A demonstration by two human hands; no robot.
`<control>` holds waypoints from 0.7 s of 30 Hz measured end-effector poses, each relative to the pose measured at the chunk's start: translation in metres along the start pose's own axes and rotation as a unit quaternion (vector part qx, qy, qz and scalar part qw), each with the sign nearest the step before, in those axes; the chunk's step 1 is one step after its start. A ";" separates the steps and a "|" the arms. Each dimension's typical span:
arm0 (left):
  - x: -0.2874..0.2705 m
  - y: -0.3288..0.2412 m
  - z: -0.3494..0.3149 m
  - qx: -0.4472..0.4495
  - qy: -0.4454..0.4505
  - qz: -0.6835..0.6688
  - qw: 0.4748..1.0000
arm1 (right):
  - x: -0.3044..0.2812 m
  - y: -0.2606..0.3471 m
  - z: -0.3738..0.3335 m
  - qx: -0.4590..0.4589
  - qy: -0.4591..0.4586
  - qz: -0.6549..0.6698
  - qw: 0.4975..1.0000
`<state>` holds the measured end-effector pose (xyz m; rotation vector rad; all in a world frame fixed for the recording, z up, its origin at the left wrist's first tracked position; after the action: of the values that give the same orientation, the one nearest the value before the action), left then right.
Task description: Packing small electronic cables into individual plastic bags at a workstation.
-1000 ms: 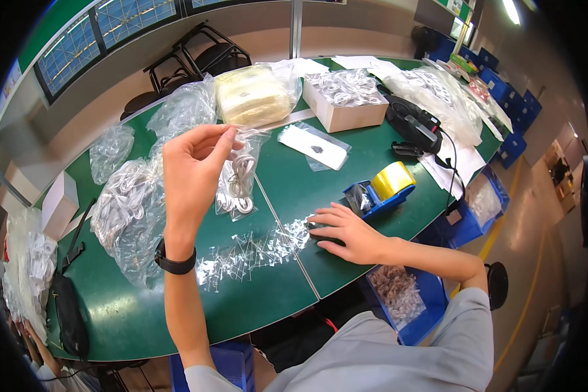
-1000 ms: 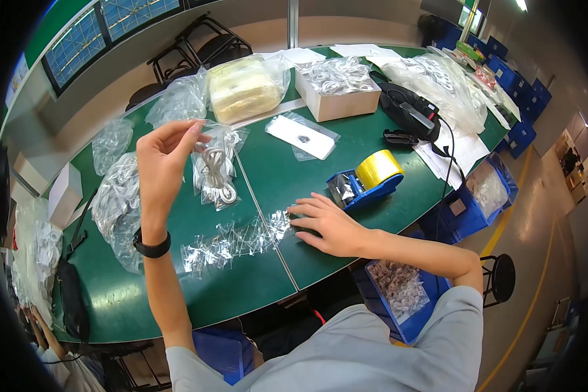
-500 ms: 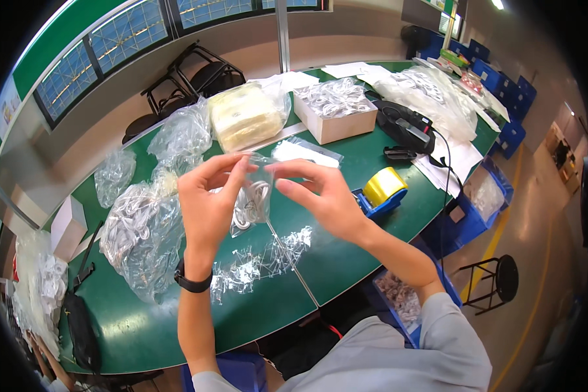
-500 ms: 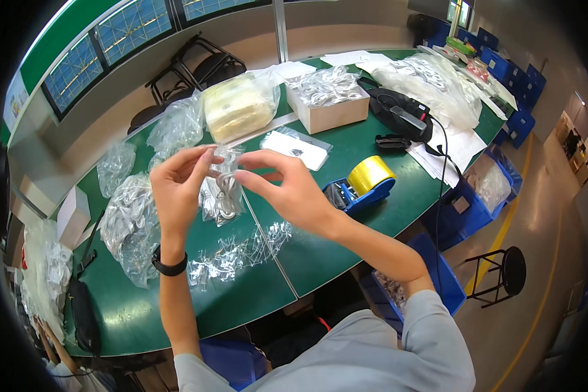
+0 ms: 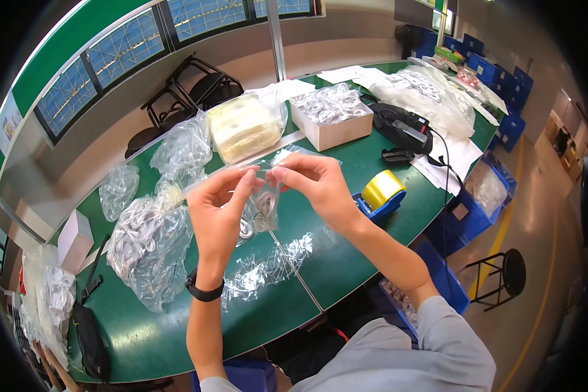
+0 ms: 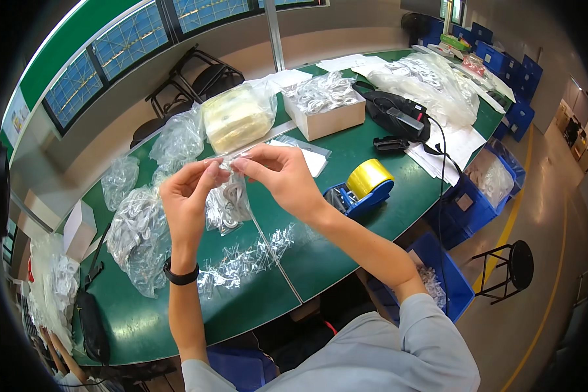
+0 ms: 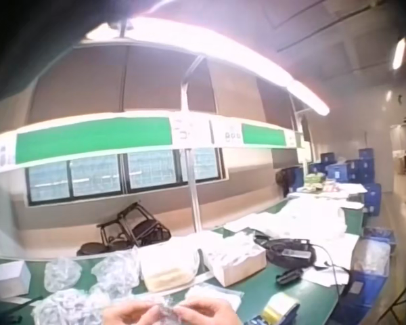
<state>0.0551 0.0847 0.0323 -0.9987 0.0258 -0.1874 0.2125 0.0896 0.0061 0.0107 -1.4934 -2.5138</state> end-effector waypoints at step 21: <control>0.000 -0.013 -0.008 0.028 -0.039 0.040 0.998 | 0.009 0.027 -0.008 -0.058 0.067 -0.143 0.986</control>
<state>0.0526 0.0706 0.0390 -0.9461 -0.0110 -0.0758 0.2099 0.0687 0.0272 0.3960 -1.3768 -2.7535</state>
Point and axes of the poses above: each hand's wrist, its own z-axis towards the middle knuckle, its own x-axis out of the palm, y = z × x, the point moved 10 cm from there along z, towards the middle knuckle, and after that the axes turned 4 degrees about -z, right-handed, at the moved point
